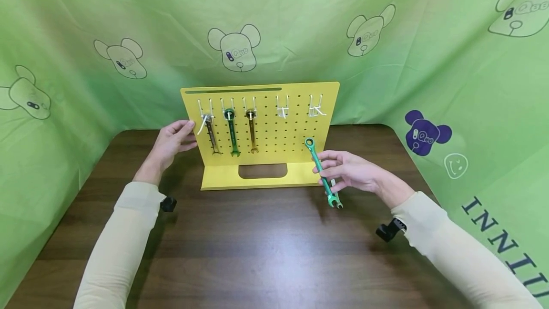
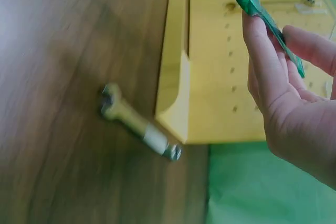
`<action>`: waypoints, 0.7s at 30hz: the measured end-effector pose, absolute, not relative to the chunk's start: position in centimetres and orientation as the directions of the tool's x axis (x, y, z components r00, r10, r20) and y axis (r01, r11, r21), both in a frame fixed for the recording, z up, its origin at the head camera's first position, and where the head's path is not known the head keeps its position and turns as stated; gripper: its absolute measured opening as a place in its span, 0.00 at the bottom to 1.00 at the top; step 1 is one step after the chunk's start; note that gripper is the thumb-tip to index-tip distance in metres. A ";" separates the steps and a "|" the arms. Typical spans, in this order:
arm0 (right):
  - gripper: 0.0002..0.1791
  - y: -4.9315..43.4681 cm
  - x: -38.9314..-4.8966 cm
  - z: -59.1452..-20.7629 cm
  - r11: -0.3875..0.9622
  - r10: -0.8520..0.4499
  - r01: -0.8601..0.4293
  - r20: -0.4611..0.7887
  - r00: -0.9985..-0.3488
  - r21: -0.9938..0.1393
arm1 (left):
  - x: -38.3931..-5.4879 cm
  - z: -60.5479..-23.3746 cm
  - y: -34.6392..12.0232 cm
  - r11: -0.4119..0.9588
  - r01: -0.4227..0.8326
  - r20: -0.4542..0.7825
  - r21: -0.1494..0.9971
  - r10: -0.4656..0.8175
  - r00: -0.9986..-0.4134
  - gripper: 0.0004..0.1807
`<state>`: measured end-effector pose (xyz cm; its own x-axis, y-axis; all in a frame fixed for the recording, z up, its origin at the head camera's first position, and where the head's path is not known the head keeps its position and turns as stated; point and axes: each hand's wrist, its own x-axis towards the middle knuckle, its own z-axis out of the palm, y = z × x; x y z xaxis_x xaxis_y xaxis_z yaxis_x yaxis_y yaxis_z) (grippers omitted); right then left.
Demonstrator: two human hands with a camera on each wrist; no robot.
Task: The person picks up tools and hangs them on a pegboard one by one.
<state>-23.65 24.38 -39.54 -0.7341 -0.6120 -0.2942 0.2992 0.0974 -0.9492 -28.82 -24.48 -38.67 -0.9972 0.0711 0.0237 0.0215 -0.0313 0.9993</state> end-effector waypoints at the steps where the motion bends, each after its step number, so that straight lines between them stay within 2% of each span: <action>1: 0.21 23.9 -23.6 -39.3 0.097 -0.614 0.292 -0.288 -0.735 -0.952 | -28.8 -38.7 -24.5 -0.035 0.021 0.023 0.999 0.073 -0.997 0.12; 21: 0.26 18.9 -24.0 -34.9 0.112 -0.569 0.134 -0.174 -0.804 -0.985 | -28.8 -38.7 -24.4 -0.015 0.024 0.025 1.000 0.071 -0.997 0.12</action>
